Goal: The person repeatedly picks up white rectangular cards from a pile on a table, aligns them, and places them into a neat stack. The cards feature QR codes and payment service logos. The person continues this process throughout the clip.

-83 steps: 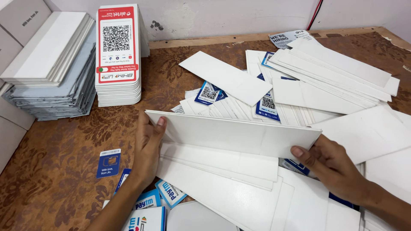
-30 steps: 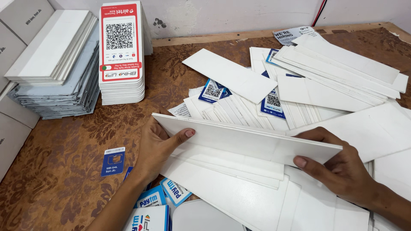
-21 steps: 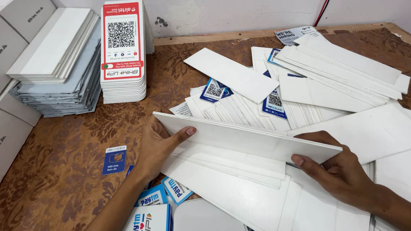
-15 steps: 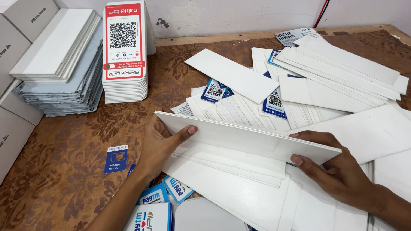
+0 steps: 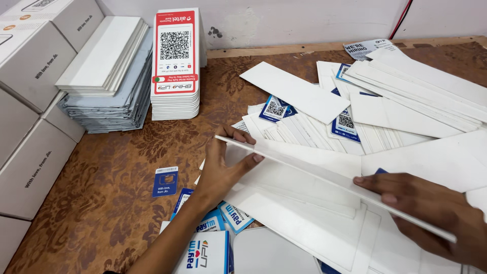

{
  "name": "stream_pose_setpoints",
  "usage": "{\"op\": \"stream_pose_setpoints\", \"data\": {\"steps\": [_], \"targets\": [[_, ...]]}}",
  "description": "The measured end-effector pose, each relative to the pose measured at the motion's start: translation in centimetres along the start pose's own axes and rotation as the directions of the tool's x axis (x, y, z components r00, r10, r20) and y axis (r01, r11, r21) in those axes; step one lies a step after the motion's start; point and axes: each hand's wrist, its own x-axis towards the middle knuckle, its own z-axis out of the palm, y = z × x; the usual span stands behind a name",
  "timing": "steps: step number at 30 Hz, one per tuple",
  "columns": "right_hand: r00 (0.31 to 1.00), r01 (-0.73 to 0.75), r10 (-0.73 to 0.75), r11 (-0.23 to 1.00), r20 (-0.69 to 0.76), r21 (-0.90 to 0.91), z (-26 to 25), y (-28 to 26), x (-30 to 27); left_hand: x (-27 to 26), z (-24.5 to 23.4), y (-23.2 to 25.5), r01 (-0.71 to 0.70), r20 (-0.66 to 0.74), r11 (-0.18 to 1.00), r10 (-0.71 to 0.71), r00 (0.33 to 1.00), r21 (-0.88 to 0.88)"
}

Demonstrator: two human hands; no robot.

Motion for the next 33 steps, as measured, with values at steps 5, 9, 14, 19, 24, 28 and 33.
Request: {"op": "stream_pose_setpoints", "data": {"steps": [5, 9, 14, 19, 24, 28, 33], "targets": [[0.994, 0.045, -0.03, 0.989, 0.105, -0.142, -0.7, 0.2, -0.9, 0.1, 0.0, 0.1, 0.02, 0.043, 0.998, -0.023, 0.999, 0.06], [0.987, 0.13, -0.108, 0.969, 0.115, -0.208, 0.2, 0.6, -1.4, 0.1, -0.1, 0.1, 0.016, 0.015, 0.998, -0.017, 1.0, 0.064], [0.973, 0.216, -0.177, 0.924, 0.148, -0.317, -0.6, 0.3, -0.3, 0.1, 0.0, 0.4, -0.11, 0.0, 0.991, 0.11, 0.994, 0.077], [0.975, 0.223, -0.198, 0.887, 0.103, -0.404, -1.4, -2.7, 2.0, 0.1, 0.2, -0.1, -0.123, 0.0, 0.97, 0.126, 0.992, 0.211], [0.965, 0.258, -0.261, 0.921, 0.028, -0.291, -3.6, -6.4, 7.4, 0.7, 0.3, -1.6, 0.103, -0.026, 0.98, -0.1, 0.995, 0.167], [0.804, 0.491, -0.591, 0.716, -0.058, -0.496, -1.3, -5.6, 15.9, 0.1, 0.1, -2.3, 0.065, 0.077, 0.98, -0.081, 0.994, 0.19], [0.736, 0.487, -0.667, 0.641, -0.116, -0.593, 3.5, -6.2, 25.5, -0.9, -0.3, -2.4, -0.081, 0.185, 0.996, 0.086, 0.979, -0.036]]}}
